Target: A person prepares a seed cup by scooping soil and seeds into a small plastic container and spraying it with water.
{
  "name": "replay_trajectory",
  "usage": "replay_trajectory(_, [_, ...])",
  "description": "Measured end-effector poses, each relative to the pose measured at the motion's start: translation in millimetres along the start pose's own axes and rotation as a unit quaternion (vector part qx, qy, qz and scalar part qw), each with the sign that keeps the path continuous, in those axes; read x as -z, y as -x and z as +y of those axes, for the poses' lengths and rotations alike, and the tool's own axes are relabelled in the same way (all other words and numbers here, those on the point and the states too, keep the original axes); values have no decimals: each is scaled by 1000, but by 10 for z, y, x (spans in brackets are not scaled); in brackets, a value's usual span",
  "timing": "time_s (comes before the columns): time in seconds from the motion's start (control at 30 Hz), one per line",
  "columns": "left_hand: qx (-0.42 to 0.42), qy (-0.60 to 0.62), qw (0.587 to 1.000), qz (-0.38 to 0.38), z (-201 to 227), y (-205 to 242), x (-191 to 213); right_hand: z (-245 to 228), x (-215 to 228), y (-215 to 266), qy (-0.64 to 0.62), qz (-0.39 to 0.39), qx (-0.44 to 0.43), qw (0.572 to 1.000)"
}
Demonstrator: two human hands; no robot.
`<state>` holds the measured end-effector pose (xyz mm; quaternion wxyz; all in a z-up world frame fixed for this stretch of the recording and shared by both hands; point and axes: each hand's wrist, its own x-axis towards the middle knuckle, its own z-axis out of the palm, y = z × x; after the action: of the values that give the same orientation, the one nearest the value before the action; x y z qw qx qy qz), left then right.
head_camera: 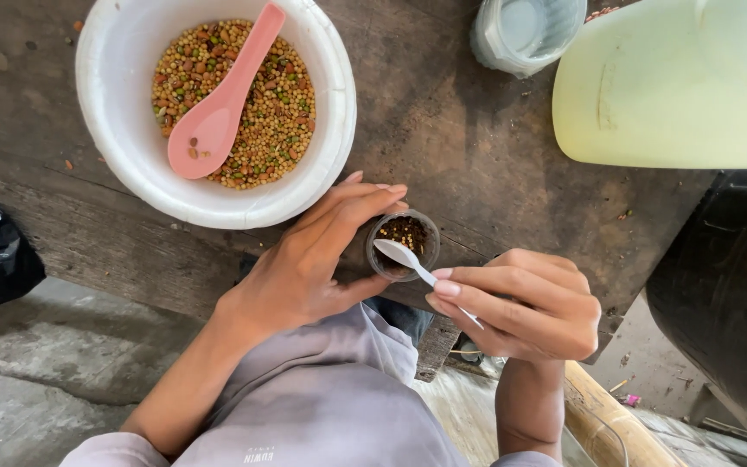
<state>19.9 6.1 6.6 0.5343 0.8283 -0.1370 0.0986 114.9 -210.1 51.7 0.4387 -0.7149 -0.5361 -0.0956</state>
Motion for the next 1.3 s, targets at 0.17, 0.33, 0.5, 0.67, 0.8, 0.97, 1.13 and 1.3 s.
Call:
replay_trajectory(0.17, [-2,-13,1000,-4,14,-12,14,24,56,157,43,35,-16,998])
replay_trajectory(0.33, [-4,-11,1000,-9,5,-3,8,3,29,53,21,20,7,1000])
replay_trajectory(0.5, [-6,-10,1000,-4,5,3,5,61,74,161,33,64,1,997])
replay_trajectory(0.67, [-10,-17,1000,-2,-3,2,4,86,71,169,28,75,7,997])
replay_trajectory(0.8, [-10,-29,1000,5,12,-5,-2,75,67,155,34,61,7,998])
replay_trajectory(0.97, [-14,-27,1000,-2,2,1,1,104,56,265,44,127,1,991])
replay_trajectory(1.13, [-8,-23,1000,5,5,0,-14,42,26,131,51,47,-2,998])
replay_trajectory(1.3, [-26,-52,998,38,17,-10,-50,83,10,197,15,98,12,995])
